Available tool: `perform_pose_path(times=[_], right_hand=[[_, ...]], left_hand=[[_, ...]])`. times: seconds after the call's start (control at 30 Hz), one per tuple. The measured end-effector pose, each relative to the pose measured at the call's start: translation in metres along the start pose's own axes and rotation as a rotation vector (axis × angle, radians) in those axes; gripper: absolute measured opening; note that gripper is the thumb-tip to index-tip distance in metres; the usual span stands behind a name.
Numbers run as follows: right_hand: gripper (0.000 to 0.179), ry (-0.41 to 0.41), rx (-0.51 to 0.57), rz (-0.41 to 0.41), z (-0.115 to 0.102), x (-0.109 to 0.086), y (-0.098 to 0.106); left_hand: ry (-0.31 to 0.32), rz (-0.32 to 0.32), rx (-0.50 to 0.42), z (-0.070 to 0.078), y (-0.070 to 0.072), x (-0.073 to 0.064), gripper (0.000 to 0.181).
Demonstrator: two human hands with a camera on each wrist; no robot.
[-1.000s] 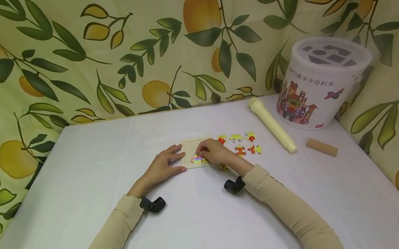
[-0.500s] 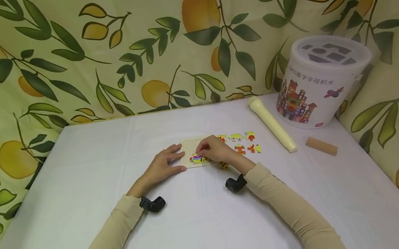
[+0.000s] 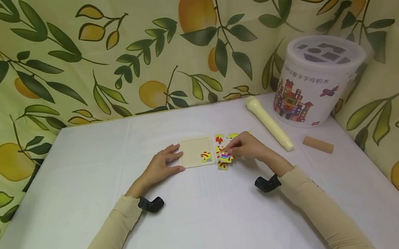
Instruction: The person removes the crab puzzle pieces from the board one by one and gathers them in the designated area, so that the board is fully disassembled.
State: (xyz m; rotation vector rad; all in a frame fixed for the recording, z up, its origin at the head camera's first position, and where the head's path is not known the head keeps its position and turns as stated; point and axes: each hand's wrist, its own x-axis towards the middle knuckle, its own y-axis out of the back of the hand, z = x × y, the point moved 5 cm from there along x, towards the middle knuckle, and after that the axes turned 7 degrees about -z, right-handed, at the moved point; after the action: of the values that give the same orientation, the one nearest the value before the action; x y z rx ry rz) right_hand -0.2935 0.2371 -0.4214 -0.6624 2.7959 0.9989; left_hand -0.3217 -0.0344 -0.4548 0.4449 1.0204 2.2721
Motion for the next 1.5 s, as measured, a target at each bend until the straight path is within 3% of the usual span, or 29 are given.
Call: perform_pose_path(times=[0.33, 0.67, 0.8, 1.0, 1.23, 1.5], right_hand=[[0.016, -0.024, -0.098, -0.014, 0.026, -0.017, 0.007], [0.013, -0.003, -0.193, 0.041, 0.023, -0.018, 0.008], [0.015, 0.036, -0.2, 0.05, 0.006, -0.007, 0.006], [0.017, 0.112, -0.15, -0.03, -0.026, 0.024, -0.014], [0.015, 0.084, -0.229, -0.028, -0.03, 0.046, -0.033], [0.013, 0.097, -0.274, -0.018, -0.034, 0.052, -0.037]], left_hand=[[0.01, -0.008, -0.005, -0.001, 0.002, -0.002, 0.058], [0.011, -0.021, -0.02, 0.001, 0.0, -0.003, 0.058], [0.004, -0.007, -0.012, 0.0, 0.001, -0.004, 0.057], [0.001, 0.003, -0.026, 0.001, -0.001, -0.001, 0.057], [0.014, -0.016, -0.034, 0.001, -0.007, 0.001, 0.056], [0.011, 0.005, -0.028, 0.0, -0.002, 0.001, 0.057]])
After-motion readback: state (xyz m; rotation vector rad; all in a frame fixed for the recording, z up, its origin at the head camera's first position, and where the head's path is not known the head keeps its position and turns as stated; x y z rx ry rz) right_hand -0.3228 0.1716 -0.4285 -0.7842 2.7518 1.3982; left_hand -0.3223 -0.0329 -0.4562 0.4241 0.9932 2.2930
